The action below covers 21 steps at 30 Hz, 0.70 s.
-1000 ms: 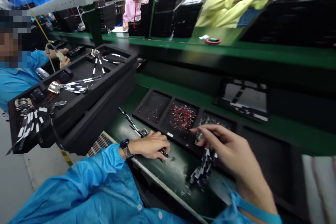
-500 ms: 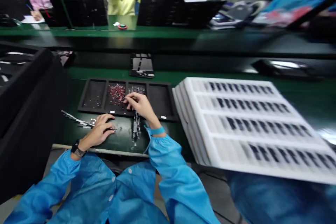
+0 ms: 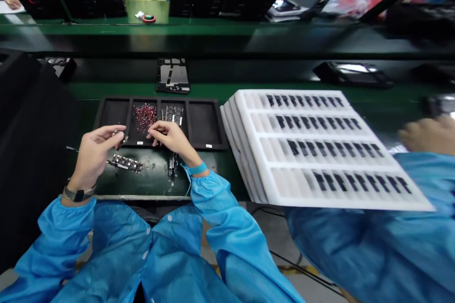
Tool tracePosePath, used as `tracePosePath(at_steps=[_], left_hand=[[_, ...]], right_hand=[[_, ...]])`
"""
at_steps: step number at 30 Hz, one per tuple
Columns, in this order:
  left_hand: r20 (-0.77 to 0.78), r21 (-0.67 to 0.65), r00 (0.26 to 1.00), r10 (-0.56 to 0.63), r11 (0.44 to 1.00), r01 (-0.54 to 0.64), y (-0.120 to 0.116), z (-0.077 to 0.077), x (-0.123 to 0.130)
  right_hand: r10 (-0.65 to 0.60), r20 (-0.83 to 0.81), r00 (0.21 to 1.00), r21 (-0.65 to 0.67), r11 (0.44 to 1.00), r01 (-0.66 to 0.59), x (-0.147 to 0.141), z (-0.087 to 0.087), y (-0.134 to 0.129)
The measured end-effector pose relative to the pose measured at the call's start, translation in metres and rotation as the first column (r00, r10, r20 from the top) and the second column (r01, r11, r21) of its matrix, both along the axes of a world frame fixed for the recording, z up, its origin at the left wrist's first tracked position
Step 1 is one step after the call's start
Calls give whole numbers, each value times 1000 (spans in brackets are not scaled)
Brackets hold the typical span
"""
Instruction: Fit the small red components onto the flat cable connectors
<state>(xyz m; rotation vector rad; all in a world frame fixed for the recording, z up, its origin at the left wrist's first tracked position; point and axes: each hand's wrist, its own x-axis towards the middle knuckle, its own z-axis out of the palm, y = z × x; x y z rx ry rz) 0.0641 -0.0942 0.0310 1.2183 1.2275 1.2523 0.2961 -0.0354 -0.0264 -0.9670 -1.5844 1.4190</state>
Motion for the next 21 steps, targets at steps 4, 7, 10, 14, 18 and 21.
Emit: tracePosePath(at_steps=[4, 7, 10, 14, 18, 21], left_hand=[[158, -53, 987, 12, 999, -4, 24, -5, 14], [169, -98, 986, -3, 995, 19, 38, -23, 21], [155, -110, 988, -22, 993, 39, 43, -38, 27], [150, -96, 988, -20, 995, 35, 44, -47, 33], [150, -96, 988, -29, 994, 44, 45, -50, 34], [160, -113, 987, -29, 992, 47, 46, -53, 35]], right_hand=[[68, -63, 996, -39, 997, -70, -4, 7, -7], [84, -66, 994, -42, 995, -87, -5, 6, -8], [79, -53, 995, -45, 996, -82, -4, 2, -5], [94, -24, 995, -53, 994, -95, -3, -2, -2], [92, -16, 996, -52, 994, -93, -3, -3, -2], [93, -10, 996, -61, 994, -93, -3, -4, -2]])
